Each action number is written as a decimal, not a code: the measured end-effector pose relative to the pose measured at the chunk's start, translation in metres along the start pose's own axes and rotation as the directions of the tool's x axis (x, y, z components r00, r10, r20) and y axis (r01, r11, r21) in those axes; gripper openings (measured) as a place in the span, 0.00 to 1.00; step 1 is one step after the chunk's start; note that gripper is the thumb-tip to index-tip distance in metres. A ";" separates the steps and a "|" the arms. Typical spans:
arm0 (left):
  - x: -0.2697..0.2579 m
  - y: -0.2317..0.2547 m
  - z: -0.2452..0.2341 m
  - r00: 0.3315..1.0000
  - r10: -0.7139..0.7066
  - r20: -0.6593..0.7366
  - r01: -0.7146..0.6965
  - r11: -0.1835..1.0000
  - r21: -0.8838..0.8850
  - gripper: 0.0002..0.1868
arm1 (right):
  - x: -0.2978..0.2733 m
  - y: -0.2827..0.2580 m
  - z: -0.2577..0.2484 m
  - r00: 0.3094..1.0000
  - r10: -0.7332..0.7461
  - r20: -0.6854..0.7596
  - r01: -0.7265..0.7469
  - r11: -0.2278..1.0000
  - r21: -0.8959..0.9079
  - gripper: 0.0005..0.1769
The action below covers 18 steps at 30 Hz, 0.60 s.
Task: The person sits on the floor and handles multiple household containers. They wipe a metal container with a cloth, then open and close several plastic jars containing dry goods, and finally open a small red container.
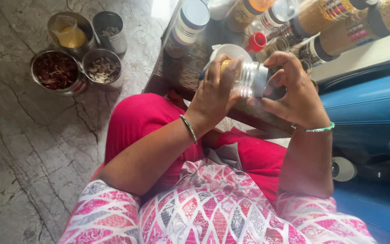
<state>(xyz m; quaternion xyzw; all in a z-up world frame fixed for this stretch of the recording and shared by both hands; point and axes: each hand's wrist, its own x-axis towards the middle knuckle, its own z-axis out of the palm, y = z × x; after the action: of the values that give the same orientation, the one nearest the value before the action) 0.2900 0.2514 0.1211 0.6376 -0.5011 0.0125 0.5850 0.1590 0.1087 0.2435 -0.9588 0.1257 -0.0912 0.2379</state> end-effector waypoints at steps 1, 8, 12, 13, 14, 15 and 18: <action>0.005 -0.002 -0.005 0.999 0.010 -0.047 -0.010 1.000 0.002 0.49 | 0.012 -0.001 -0.001 0.999 -0.043 0.031 0.041 0.997 0.069 0.45; 0.022 -0.017 -0.089 0.999 0.040 -0.025 -0.042 0.997 -0.064 0.56 | 0.093 0.042 -0.016 0.992 0.046 0.120 -0.099 0.869 0.485 0.41; 0.029 -0.050 -0.131 0.967 -0.225 -0.121 0.197 0.959 -0.204 0.37 | 0.143 0.084 -0.006 0.993 0.060 0.098 -0.082 0.968 0.236 0.43; 0.035 -0.060 -0.131 0.964 -0.193 -0.183 0.163 0.972 -0.170 0.34 | 0.153 0.094 0.003 0.995 0.028 0.100 -0.036 0.997 0.072 0.42; 0.035 -0.066 -0.128 0.962 -0.203 -0.181 0.178 0.973 -0.148 0.31 | 0.163 0.103 0.016 0.994 -0.003 0.108 0.013 0.996 -0.093 0.41; 0.036 -0.073 -0.125 0.961 -0.209 -0.181 0.189 0.974 -0.123 0.29 | 0.176 0.111 0.026 0.992 -0.037 0.120 0.067 0.965 -0.255 0.41; 0.031 -0.085 -0.107 0.947 -0.317 0.045 0.314 0.947 0.070 0.22 | 0.210 0.130 0.067 0.985 -0.090 0.144 0.145 0.888 -0.437 0.43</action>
<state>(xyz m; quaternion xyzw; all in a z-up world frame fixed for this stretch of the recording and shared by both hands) 0.4216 0.2972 0.1111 0.7273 -0.4082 -0.0834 0.5454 0.3490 -0.0332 0.1466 -0.9973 0.0705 -0.0164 0.0133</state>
